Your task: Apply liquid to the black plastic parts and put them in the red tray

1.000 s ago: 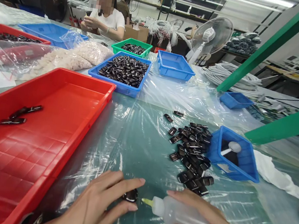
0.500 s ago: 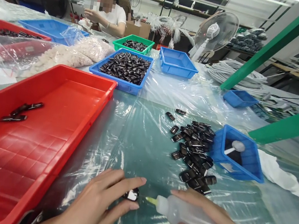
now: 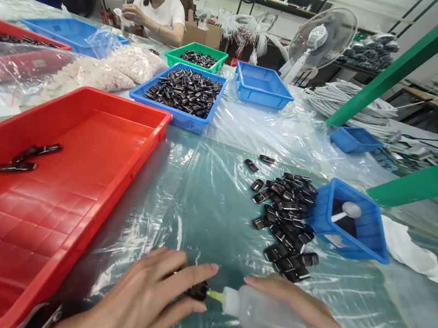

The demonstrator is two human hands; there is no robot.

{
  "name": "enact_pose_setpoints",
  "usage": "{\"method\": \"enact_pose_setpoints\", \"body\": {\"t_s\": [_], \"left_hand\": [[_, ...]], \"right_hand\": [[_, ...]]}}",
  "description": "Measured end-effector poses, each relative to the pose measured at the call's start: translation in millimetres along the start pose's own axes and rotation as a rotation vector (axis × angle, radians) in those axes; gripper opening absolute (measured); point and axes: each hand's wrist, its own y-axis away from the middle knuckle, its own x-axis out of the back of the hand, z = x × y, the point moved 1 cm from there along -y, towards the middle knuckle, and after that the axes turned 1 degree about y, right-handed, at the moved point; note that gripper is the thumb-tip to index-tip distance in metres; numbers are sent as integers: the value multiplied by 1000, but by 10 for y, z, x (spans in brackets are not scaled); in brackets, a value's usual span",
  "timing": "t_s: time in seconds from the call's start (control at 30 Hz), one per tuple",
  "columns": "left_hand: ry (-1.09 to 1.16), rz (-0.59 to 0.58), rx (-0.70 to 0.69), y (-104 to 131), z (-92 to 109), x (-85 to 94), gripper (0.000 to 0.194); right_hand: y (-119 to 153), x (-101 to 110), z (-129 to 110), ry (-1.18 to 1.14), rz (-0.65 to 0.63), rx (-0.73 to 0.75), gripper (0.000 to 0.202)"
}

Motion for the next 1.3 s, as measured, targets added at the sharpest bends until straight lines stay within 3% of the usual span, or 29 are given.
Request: {"method": "enact_pose_setpoints", "body": {"t_s": [0.23, 0.4, 0.57, 0.9, 1.3], "left_hand": [[36, -30, -14, 4, 10, 9, 36], [32, -37, -9, 8, 27, 33, 37], [38, -26, -45, -16, 41, 31, 36], [46, -30, -34, 8, 21, 25, 33], [-31, -29, -13, 42, 64, 74, 41]], "right_hand": [[-12, -52, -76, -101, 25, -91, 30], [-30, -23, -73, -116, -11, -41, 29], [-62, 28, -68, -57, -100, 3, 49], [-43, 54, -38, 27, -109, 77, 44], [-27, 76, -13, 44, -82, 59, 41]]}}
